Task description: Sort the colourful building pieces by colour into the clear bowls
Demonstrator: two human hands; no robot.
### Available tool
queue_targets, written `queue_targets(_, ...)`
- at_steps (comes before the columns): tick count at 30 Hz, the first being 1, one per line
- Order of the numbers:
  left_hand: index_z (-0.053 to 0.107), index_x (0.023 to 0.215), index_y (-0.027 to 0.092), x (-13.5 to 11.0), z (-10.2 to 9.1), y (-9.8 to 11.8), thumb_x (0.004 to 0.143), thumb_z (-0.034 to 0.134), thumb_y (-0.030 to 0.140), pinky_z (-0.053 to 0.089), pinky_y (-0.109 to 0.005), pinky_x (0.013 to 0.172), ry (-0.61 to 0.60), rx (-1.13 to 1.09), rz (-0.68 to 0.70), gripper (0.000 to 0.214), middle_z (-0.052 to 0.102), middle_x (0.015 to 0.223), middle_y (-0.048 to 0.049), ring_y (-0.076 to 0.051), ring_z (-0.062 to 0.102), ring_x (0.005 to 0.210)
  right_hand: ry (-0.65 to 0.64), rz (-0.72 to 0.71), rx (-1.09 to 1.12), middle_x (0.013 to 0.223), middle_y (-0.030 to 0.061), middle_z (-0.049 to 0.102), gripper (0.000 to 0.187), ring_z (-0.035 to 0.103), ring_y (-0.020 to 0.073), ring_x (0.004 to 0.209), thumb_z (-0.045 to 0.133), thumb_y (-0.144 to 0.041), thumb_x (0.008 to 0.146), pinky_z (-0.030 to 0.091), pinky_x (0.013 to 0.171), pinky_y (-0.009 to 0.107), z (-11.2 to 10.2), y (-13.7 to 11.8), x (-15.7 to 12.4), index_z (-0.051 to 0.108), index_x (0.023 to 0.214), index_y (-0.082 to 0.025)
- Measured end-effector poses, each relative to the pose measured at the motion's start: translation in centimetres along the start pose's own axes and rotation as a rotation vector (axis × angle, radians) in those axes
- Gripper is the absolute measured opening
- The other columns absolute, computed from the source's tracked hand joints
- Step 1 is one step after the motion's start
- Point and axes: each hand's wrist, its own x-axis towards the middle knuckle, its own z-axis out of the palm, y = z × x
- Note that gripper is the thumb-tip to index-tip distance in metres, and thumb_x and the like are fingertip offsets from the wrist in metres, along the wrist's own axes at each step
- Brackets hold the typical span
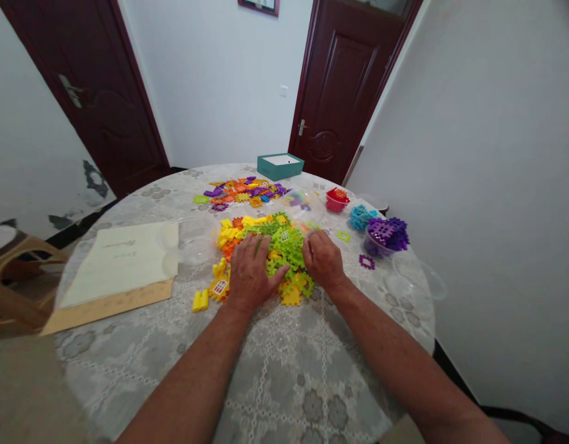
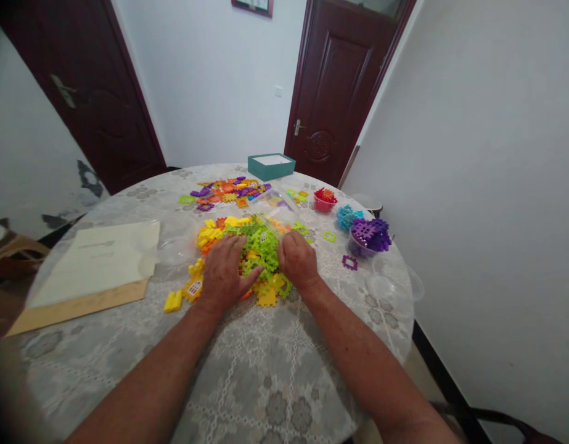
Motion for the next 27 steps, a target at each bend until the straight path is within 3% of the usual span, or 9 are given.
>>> queue_targets(5, 0.065, 0.131, 0.022, 0.1, -0.1, 0.0, 0.091, 0.069, 0.055, 0.034, -0.063, 0.12, -0.056, 0.019, 0.014, 0.052, 0.063, 0.14, -0.0165, -0.039, 0.05, 0.141, 0.088, 0.056, 0.022, 0.082, 0.0046, 0.054, 0.025, 0.05, 0.0222, 0.081, 0.043, -0.023, 0.105, 0.041, 0.076, 0.033, -0.7, 1.3, -0.5, 0.045, 0.08, -0.026)
queue_targets(11, 0.069, 0.118, 0.02, 0.4, -0.3, -0.1, 0.093, 0.068, 0.05, 0.04, -0.059, 0.114, -0.051, 0.03, 0.04, 0.04, 0.067, 0.13, -0.0166, -0.036, 0.057, 0.128, 0.173, 0.196, 0.113, 0.078, 0.0038, 0.054, 0.024, 0.051, 0.0216, 0.079, 0.049, -0.027, 0.101, 0.044, 0.076, 0.034, -2.0, 3.0, -1.7, 0.045, 0.077, -0.026)
queue_targets(13, 0.07, 0.115, 0.019, 0.4, -0.4, 0.0, 0.094, 0.067, 0.049, 0.043, -0.057, 0.111, -0.055, 0.026, 0.047, 0.036, 0.068, 0.126, -0.0161, -0.035, 0.059, 0.123, 0.196, 0.317, 0.223, 0.078, 0.0034, 0.058, 0.022, 0.055, 0.0203, 0.078, 0.054, -0.029, 0.098, 0.048, 0.075, 0.033, -2.2, 3.6, -2.0, 0.05, 0.076, -0.025)
queue_targets(16, 0.069, 0.113, 0.02, 0.5, -0.4, 0.0, 0.094, 0.066, 0.047, 0.045, -0.056, 0.108, -0.052, 0.019, 0.043, 0.033, 0.068, 0.121, -0.0152, -0.034, 0.06, 0.119, 0.268, 0.627, 0.541, 0.08, 0.0029, 0.065, 0.02, 0.063, 0.0173, 0.073, 0.06, -0.031, 0.094, 0.054, 0.065, 0.029, -2.4, 4.8, -1.3, 0.057, 0.077, -0.022)
queue_targets(18, 0.069, 0.113, 0.02, 0.5, -0.4, 0.0, 0.095, 0.065, 0.047, 0.045, -0.055, 0.106, -0.044, 0.011, 0.043, 0.033, 0.068, 0.12, -0.0152, -0.034, 0.06, 0.118, 0.352, 0.829, 0.789, 0.08, 0.0025, 0.069, 0.016, 0.068, 0.0167, 0.071, 0.062, -0.03, 0.091, 0.056, 0.058, 0.027, -2.6, 5.9, 0.0, 0.059, 0.078, -0.021)
queue_targets(21, 0.068, 0.118, 0.02, 0.5, -0.4, 0.0, 0.096, 0.065, 0.046, 0.045, -0.055, 0.107, -0.033, 0.004, 0.047, 0.034, 0.068, 0.122, -0.0156, -0.034, 0.06, 0.119, 0.425, 1.02, 1.086, 0.078, 0.0003, 0.069, 0.007, 0.072, 0.0159, 0.068, 0.061, -0.023, 0.087, 0.058, 0.052, 0.024, -2.8, 7.9, 2.8, 0.058, 0.081, -0.02)
queue_targets(27, 0.066, 0.125, 0.021, 0.5, -0.2, -0.1, 0.095, 0.066, 0.043, 0.044, -0.056, 0.11, -0.028, -0.002, 0.047, 0.037, 0.067, 0.128, -0.0158, -0.035, 0.059, 0.124, 0.363, 1.271, 1.201, 0.067, -0.0037, 0.064, 0.007, 0.066, 0.0103, 0.055, 0.057, -0.014, 0.087, 0.058, 0.051, 0.019, -0.7, 11.3, 7.2, 0.058, 0.083, -0.019)
